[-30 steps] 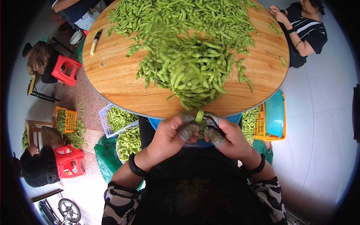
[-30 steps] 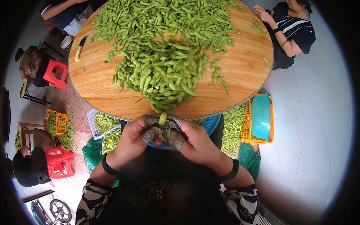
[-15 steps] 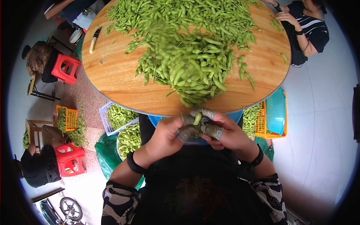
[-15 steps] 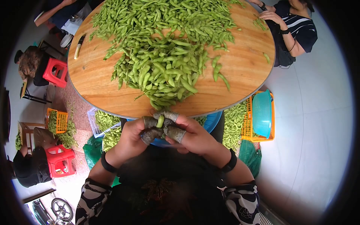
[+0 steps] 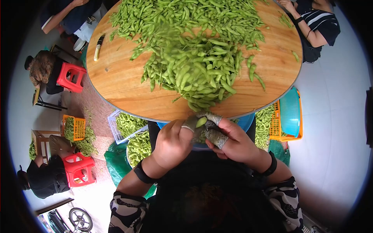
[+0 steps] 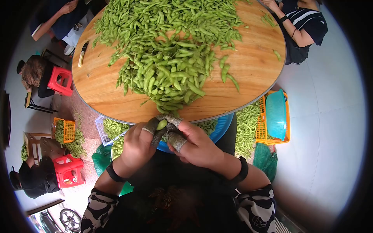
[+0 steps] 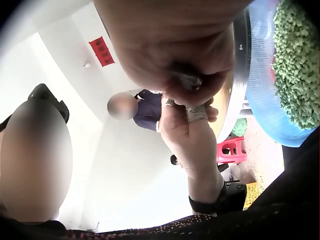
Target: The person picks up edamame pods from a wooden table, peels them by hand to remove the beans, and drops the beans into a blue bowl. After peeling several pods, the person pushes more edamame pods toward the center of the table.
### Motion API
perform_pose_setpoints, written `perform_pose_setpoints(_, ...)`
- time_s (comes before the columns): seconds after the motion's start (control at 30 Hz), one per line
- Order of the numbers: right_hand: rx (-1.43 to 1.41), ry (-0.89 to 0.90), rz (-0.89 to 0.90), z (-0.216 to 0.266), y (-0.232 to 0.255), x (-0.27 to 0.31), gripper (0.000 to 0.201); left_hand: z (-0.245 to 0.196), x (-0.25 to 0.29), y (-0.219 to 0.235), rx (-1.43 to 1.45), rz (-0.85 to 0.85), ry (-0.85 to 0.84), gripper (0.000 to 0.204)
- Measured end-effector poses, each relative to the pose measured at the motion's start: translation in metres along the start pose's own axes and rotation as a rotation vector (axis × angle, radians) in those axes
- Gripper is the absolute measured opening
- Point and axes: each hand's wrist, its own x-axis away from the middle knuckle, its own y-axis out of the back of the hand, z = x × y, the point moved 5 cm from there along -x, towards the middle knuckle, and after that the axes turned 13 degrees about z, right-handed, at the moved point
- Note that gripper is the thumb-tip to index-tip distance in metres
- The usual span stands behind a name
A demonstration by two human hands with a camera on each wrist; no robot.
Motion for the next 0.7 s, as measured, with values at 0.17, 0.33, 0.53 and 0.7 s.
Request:
perform_pose_setpoints(0.17,0.006,0.004,0.027,-0.003,0.006,0.006,0.035,0.016,0.010,-0.022,1.625,0.425,0.657,0.010)
perform_pose_setpoints(0.33,0.676,0.242,-0.238,0.004,0.019,0.012,0.038,0.014,0.015,-0.032,1.545,0.444,0.605,0.017)
perform_pose_setpoints(0.53,1.350,0.316,-0.395,0.015,0.005,0.011,0.044,0.003,0.010,-0.028,1.084,0.454,0.321,0.008)
perform_pose_setpoints(0.7,1.327,0.239,-0.291,0.006,0.004,0.007,0.045,-0.005,0.010,-0.025,1.075,0.633,0.256,0.021)
